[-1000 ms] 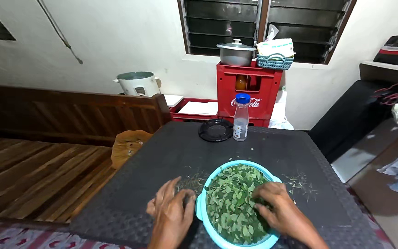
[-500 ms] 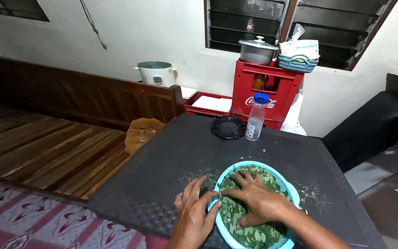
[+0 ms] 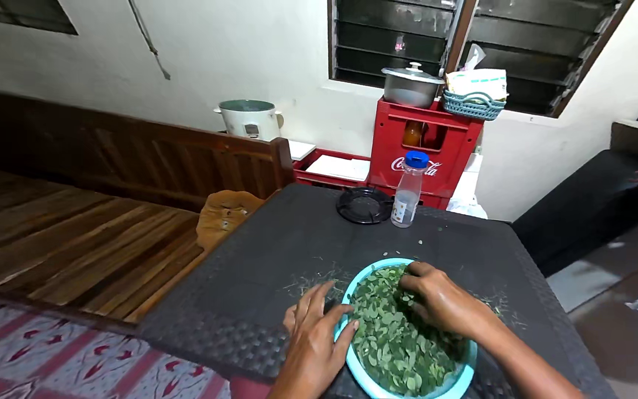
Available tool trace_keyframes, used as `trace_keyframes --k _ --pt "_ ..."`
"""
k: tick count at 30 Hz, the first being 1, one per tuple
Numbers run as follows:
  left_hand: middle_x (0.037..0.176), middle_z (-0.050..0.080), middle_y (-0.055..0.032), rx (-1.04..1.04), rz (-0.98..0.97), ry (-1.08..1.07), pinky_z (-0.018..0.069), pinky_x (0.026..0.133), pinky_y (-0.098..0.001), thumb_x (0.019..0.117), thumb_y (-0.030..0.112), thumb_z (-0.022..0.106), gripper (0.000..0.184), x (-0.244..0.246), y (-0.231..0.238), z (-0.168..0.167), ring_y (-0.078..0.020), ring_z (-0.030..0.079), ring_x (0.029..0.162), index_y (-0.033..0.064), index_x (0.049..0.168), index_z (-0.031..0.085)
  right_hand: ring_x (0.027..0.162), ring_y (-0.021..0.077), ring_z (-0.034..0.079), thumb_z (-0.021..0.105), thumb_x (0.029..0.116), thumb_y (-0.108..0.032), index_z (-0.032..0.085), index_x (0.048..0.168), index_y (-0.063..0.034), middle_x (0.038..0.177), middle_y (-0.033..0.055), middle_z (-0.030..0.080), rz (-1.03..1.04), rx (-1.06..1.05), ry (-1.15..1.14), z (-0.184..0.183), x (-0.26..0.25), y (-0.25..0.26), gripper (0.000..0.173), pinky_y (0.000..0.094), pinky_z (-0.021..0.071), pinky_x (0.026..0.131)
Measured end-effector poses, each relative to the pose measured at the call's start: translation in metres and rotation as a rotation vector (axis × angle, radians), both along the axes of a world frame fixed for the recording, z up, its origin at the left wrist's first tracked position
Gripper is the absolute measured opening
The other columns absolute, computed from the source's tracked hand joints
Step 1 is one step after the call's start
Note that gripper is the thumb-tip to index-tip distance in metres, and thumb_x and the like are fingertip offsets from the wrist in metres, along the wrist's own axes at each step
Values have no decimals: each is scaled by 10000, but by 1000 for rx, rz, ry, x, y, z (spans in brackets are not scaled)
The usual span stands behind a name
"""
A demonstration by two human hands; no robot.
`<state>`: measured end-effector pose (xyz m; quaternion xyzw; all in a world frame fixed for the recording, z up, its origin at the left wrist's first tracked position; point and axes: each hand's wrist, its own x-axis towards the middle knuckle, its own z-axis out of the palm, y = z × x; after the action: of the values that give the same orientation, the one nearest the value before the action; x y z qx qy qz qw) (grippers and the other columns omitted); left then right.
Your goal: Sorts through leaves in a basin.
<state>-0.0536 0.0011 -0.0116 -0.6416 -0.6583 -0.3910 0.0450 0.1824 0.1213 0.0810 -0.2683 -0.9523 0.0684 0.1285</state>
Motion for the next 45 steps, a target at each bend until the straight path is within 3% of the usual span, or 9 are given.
trace_keyframes --k 8,10,16,22,24,26,29,41,45 --pt "1443 583 -112 -75 -34 9 292 1040 -729 867 472 672 276 5 -5 10 -420 440 1394 258 977 806 976 119 685 823 838 -284 721 1112 -152 1126 25 688 105 -69 273 11 26 1 321 323 615 823" --pt "1439 584 -122 -75 -42 10 294 1032 -726 870 466 663 278 5 -5 11 -428 442 1388 254 977 808 914 94 701 795 881 -269 723 1116 -138 1092 11 701 119 -117 375 10 35 -1 279 294 636 760" --pt "1443 576 -145 -75 -106 8 290 1039 -730 896 407 654 232 18 -2 22 -444 433 1394 262 997 805 954 46 701 598 982 -152 740 1087 -142 1009 -59 745 14 -32 555 -16 61 -6 177 281 603 887" --pt "1524 502 -142 -26 -211 138 315 1002 -760 905 459 645 318 52 15 23 -505 392 1407 424 1209 731 1182 184 622 644 951 -370 722 1202 -287 1194 -50 695 -223 30 309 -62 59 -24 275 516 527 948" --pt "1543 483 -146 -101 -250 168 298 1025 -766 880 480 693 277 57 18 21 -507 365 1427 405 1136 766 1212 208 603 661 935 -424 728 1187 -292 1218 -47 685 -243 35 248 -74 57 -31 292 555 502 956" --pt "1543 493 -130 -158 -286 157 262 1063 -753 863 536 704 240 54 17 16 -473 342 1457 326 923 803 1205 217 613 680 922 -426 747 1051 -245 1201 -35 695 -207 36 235 -83 59 -36 233 567 502 965" --pt "1515 527 -107 -158 -326 115 253 1070 -751 843 579 705 312 41 11 11 -442 357 1460 280 779 769 1210 166 616 686 934 -370 751 983 -218 1211 -51 697 -130 -27 332 -91 69 -46 172 517 496 1020" --pt "1508 536 -92 -52 -449 121 259 1085 -734 880 464 717 171 65 -3 18 -418 366 1462 321 928 798 1316 179 553 665 942 -324 762 970 -260 1268 -52 681 -284 65 597 -100 98 -68 119 503 469 1079" --pt "1486 564 -116 9 -332 270 262 1056 -754 814 666 688 450 97 0 18 -455 407 1430 225 791 778 1323 163 549 659 947 -338 759 950 -259 1255 -68 687 -290 68 603 -104 94 -70 128 508 464 1079"
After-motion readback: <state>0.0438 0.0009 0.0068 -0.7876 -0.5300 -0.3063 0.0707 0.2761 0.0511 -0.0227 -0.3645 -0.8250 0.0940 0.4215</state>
